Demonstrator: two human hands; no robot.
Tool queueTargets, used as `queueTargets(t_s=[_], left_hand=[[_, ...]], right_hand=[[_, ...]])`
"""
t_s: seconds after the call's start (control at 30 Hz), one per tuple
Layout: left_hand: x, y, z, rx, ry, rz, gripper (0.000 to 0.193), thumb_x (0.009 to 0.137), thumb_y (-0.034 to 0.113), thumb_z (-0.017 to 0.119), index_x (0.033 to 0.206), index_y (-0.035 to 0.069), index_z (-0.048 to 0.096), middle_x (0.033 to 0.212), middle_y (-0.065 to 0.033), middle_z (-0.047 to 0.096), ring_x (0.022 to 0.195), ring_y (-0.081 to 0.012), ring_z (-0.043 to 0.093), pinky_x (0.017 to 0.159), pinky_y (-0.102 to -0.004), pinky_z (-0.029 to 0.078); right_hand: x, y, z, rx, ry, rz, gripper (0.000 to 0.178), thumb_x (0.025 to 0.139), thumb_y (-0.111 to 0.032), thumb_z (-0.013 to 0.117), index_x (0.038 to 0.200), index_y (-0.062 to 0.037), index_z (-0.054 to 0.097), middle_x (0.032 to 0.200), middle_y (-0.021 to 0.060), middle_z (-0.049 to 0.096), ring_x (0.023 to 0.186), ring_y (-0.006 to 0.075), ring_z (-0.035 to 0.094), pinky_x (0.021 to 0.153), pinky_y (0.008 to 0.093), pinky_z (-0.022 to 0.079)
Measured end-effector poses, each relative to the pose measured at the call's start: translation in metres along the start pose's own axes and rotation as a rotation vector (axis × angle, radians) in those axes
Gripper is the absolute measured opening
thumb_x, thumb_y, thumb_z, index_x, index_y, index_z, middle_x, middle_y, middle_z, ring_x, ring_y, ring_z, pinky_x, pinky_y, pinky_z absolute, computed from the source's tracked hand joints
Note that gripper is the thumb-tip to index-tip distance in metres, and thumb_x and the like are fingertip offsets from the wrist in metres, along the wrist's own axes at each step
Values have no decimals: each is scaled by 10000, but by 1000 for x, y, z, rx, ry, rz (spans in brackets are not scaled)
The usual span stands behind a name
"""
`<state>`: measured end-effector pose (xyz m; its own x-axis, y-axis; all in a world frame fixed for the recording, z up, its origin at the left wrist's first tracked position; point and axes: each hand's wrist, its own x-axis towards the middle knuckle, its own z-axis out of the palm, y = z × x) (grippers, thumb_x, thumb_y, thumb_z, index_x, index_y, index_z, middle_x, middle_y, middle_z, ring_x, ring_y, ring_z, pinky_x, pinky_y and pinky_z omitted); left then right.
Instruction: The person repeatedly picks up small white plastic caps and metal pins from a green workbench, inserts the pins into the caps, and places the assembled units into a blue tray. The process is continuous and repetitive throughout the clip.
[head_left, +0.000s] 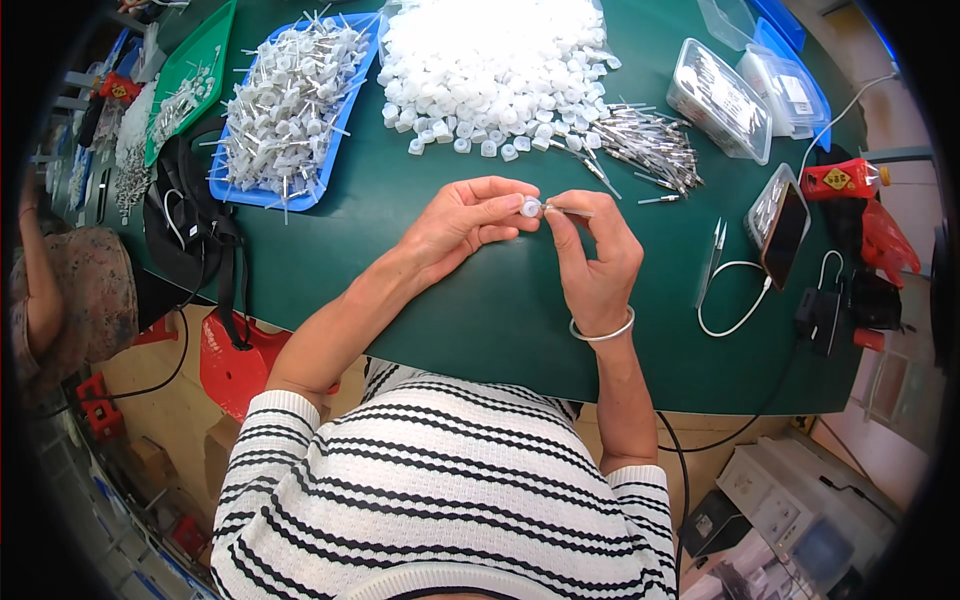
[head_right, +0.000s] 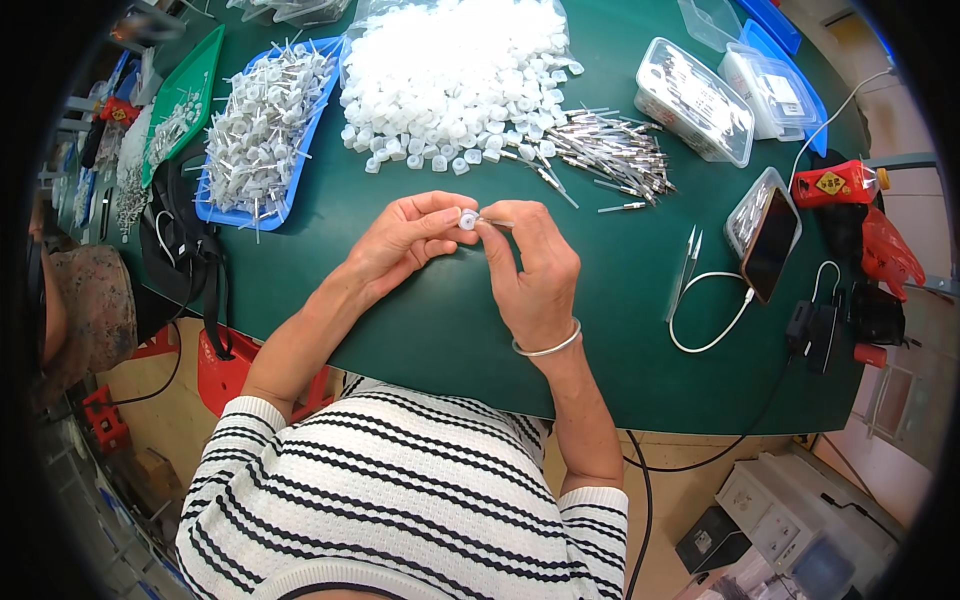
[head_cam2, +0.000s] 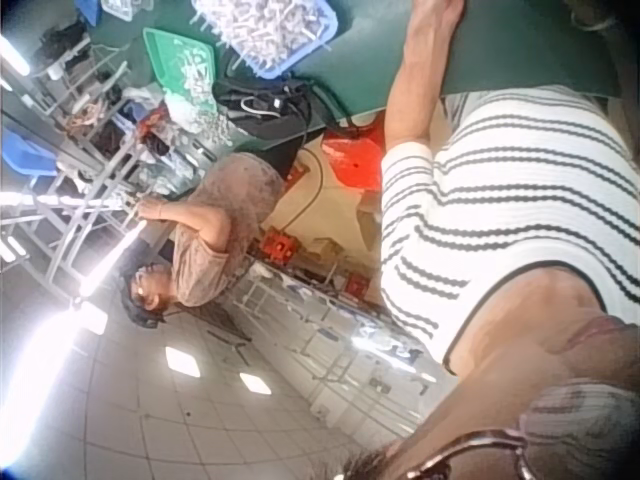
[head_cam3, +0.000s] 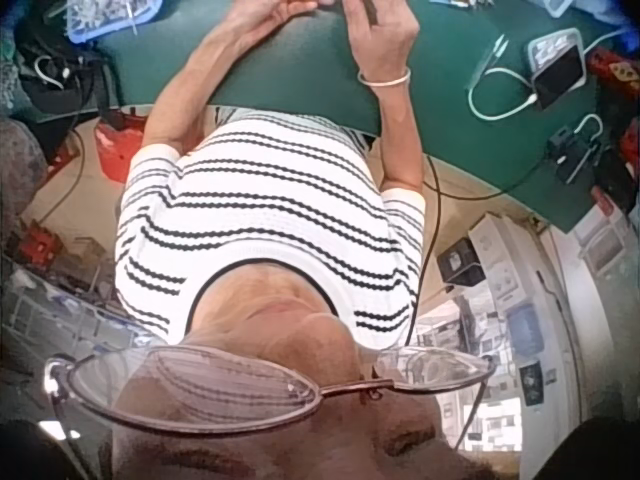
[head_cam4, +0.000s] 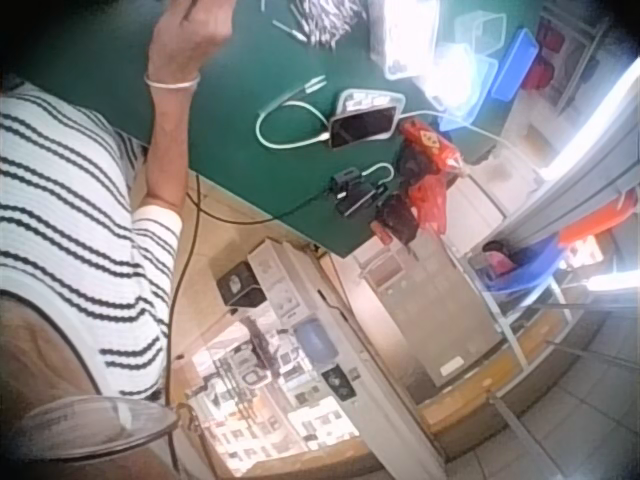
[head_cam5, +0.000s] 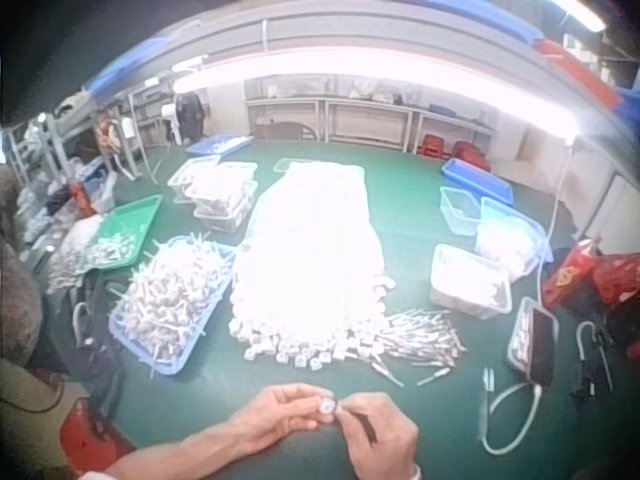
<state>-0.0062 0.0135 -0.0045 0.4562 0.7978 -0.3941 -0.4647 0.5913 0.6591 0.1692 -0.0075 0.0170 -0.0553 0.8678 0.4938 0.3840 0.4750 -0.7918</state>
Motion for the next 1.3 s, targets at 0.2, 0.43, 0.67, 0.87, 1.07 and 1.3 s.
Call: queueTargets(t_s=[0.2,0.43,0.67,0.87,1.07,1.3], left_hand=[[1,-2,-2,18,8,4,240,881,120,622,1081,-14,616,944,-95,663,850,-146,662,709,-198,548],[1,-1,-1,28,18,-7,241,878,129,630,1074,-12,623,934,-87,662,836,-141,659,710,-206,545],[0,0,0,26,7,-14,234,879,132,629,1067,-8,626,941,-85,662,827,-139,660,709,-205,545],[1,0,0,32,11,-9,211,888,117,610,1058,-7,622,928,-84,661,814,-132,660,694,-191,547],[1,-1,0,31,11,-16,226,876,127,632,1057,-7,630,934,-83,663,816,-135,659,709,-203,545],[0,0,0,37,13,-16,223,871,134,640,1049,-1,633,929,-80,663,815,-133,659,710,-203,542]], right_hand=[[4,-2,-4,-20,-44,-23,120,775,21,653,875,-19,599,830,93,620,711,251,618,605,311,487],[5,-4,-4,-43,-47,-34,124,770,22,655,873,-27,604,834,84,624,705,242,618,601,309,493],[5,-5,-5,-49,-37,-45,122,773,19,656,873,-28,603,831,81,623,691,237,617,586,305,491],[6,-5,-4,-63,-25,-60,120,774,17,657,870,-28,601,827,81,621,685,238,615,580,308,489],[5,-5,-4,-72,-15,-66,117,776,15,658,869,-28,600,819,82,619,677,235,613,573,305,487],[5,-6,-3,-79,-6,-81,119,776,13,661,868,-31,601,818,84,617,667,231,610,567,303,486]])
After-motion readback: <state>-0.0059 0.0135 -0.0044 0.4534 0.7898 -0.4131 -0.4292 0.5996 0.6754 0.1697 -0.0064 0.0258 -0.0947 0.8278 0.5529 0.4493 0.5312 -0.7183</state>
